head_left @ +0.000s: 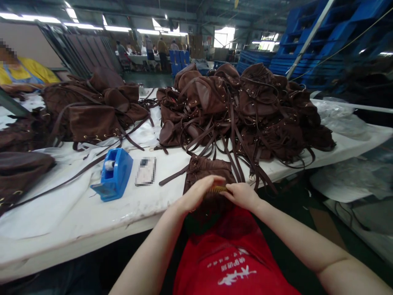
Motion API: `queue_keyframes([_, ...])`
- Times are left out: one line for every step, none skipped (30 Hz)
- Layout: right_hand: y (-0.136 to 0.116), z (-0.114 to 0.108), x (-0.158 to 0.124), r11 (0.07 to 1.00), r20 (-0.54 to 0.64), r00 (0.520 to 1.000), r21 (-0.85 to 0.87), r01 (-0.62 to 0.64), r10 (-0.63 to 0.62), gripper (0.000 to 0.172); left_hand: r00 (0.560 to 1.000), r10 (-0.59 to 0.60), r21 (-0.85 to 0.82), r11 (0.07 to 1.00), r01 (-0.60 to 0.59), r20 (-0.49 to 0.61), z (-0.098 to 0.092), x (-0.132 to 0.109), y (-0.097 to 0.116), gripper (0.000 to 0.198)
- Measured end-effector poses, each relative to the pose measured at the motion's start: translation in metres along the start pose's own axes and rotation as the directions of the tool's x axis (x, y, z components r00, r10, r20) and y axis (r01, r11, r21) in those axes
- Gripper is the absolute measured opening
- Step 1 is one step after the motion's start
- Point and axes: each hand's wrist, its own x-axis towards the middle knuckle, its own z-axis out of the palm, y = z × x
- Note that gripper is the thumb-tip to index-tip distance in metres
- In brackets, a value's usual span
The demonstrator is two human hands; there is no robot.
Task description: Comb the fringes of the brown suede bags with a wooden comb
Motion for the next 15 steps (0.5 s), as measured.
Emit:
queue_keyframes([-0.001, 0.001, -0.002, 1.0, 0.004, 1.0, 0.001, 0.016, -0.016, 0.042, 0.999, -0.015, -0.061, 0.998, 0.012, -0.049, -0.007, 0.012, -0.012, 0.044])
queue_keyframes([-0.001, 0.001, -0.004, 0.999, 0.012, 0.999, 0.005, 0.032, -0.032, 0.043, 0.995, -0.052, -0.104, 0.994, 0.043, -0.081, -0.012, 0.022, -0.025, 0.044])
queue_keyframes([-0.001, 0.003, -0.006, 0.999, 0.023, 0.999, 0.012, 0.043, -0.043, 0.044, 0.991, -0.092, -0.146, 0.986, 0.076, -0.101, -0.015, 0.03, -0.038, 0.046])
queue_keyframes([-0.002, 0.005, -0.009, 0.999, 0.038, 0.998, 0.019, 0.049, -0.05, 0.045, 0.986, -0.125, -0.187, 0.977, 0.103, -0.11, -0.016, 0.036, -0.051, 0.048])
queue_keyframes([-0.003, 0.008, -0.012, 0.998, 0.051, 0.997, 0.027, 0.051, -0.052, 0.046, 0.983, -0.147, -0.224, 0.967, 0.118, -0.114, -0.016, 0.04, -0.062, 0.051])
queue_keyframes([-0.005, 0.013, -0.016, 0.998, 0.062, 0.997, 0.036, 0.05, -0.052, 0.046, 0.98, -0.154, -0.248, 0.961, 0.119, -0.125, -0.015, 0.041, -0.071, 0.054])
queue_keyframes([-0.007, 0.018, -0.02, 0.998, 0.074, 0.996, 0.046, 0.052, -0.055, 0.047, 0.978, -0.15, -0.255, 0.961, 0.111, -0.143, -0.014, 0.042, -0.078, 0.055])
queue_keyframes([-0.01, 0.025, -0.025, 0.996, 0.092, 0.993, 0.057, 0.062, -0.067, 0.048, 0.976, -0.145, -0.244, 0.964, 0.103, -0.161, -0.013, 0.042, -0.082, 0.056])
queue_keyframes([-0.014, 0.032, -0.03, 0.994, 0.118, 0.989, 0.071, 0.083, -0.091, 0.049, 0.975, -0.142, -0.225, 0.969, 0.102, -0.172, -0.012, 0.042, -0.085, 0.056])
queue_keyframes([-0.018, 0.038, -0.035, 0.99, 0.152, 0.981, 0.093, 0.108, -0.121, 0.049, 0.973, -0.142, -0.207, 0.973, 0.103, -0.183, -0.011, 0.042, -0.087, 0.056])
queue_keyframes([-0.021, 0.044, -0.04, 0.984, 0.187, 0.97, 0.124, 0.131, -0.152, 0.05, 0.972, -0.141, -0.196, 0.975, 0.103, -0.188, -0.011, 0.042, -0.088, 0.057])
queue_keyframes([-0.024, 0.049, -0.044, 0.975, 0.214, 0.96, 0.165, 0.146, -0.18, 0.05, 0.972, -0.139, -0.195, 0.975, 0.102, -0.187, -0.011, 0.042, -0.088, 0.058])
queue_keyframes([-0.026, 0.053, -0.047, 0.965, 0.227, 0.954, 0.216, 0.149, -0.198, 0.049, 0.973, -0.139, -0.201, 0.974, 0.101, -0.184, -0.011, 0.043, -0.088, 0.058])
queue_keyframes([-0.027, 0.054, -0.05, 0.949, 0.234, 0.95, 0.283, 0.138, -0.208, 0.048, 0.973, -0.141, -0.206, 0.973, 0.101, -0.185, -0.012, 0.044, -0.087, 0.058])
queue_keyframes([-0.026, 0.054, -0.052, 0.921, 0.245, 0.944, 0.371, 0.118, -0.219, 0.048, 0.972, -0.143, -0.204, 0.974, 0.104, -0.189, -0.013, 0.044, -0.085, 0.057])
